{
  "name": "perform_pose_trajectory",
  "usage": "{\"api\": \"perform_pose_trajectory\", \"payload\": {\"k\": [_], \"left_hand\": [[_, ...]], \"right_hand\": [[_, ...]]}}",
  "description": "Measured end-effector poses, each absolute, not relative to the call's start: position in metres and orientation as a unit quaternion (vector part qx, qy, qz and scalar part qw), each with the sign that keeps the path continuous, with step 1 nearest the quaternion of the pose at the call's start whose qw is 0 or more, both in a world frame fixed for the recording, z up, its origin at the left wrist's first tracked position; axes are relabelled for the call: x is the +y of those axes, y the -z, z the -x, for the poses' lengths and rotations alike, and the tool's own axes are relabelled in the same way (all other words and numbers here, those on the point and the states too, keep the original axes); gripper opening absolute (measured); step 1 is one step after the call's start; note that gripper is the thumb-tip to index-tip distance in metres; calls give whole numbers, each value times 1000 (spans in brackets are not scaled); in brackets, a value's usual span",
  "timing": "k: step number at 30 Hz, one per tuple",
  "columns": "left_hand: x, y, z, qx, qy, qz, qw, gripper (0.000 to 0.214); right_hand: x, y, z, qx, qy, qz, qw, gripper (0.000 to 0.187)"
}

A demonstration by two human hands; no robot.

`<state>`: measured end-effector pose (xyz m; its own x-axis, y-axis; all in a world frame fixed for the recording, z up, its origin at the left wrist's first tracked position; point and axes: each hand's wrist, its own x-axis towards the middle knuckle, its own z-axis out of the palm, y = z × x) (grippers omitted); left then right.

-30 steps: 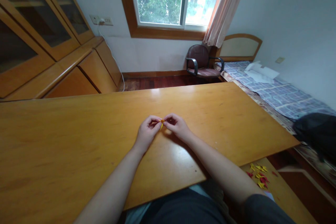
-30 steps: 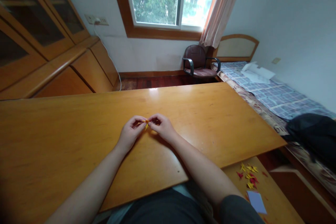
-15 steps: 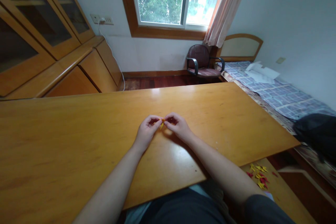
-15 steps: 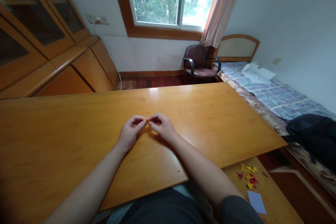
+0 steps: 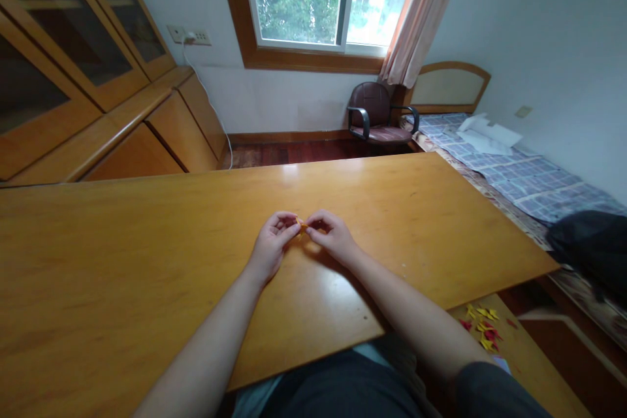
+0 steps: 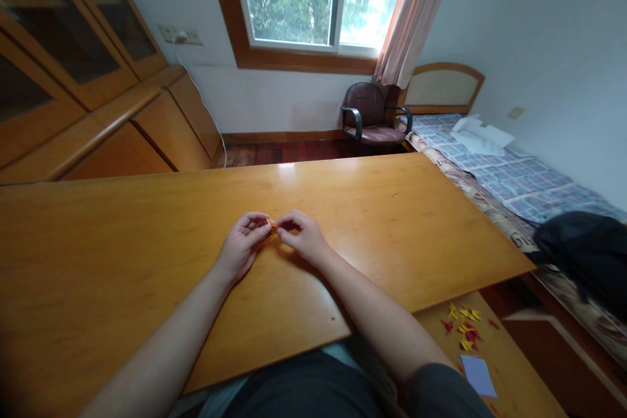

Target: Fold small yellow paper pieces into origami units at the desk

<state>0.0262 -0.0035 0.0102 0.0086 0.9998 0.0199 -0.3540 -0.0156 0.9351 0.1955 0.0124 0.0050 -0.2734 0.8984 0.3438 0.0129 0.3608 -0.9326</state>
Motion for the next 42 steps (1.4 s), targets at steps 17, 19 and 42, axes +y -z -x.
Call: {"api": "perform_pose_trajectory", "payload": {"k": [17,19,42], "left_hand": [[-2,-7,-22,426,-544,-475,545,22],[-2,-7,-22,424,-544,-467,553,21],[-4,-9,-19,445,-535,-573,433,16]], "right_hand": [[13,-11,-201,-676,-431,341,491,6],[13,-12,-201,-683,-425,333,491,6],[14,-4,-196,-601,-501,382,492,29]]}}
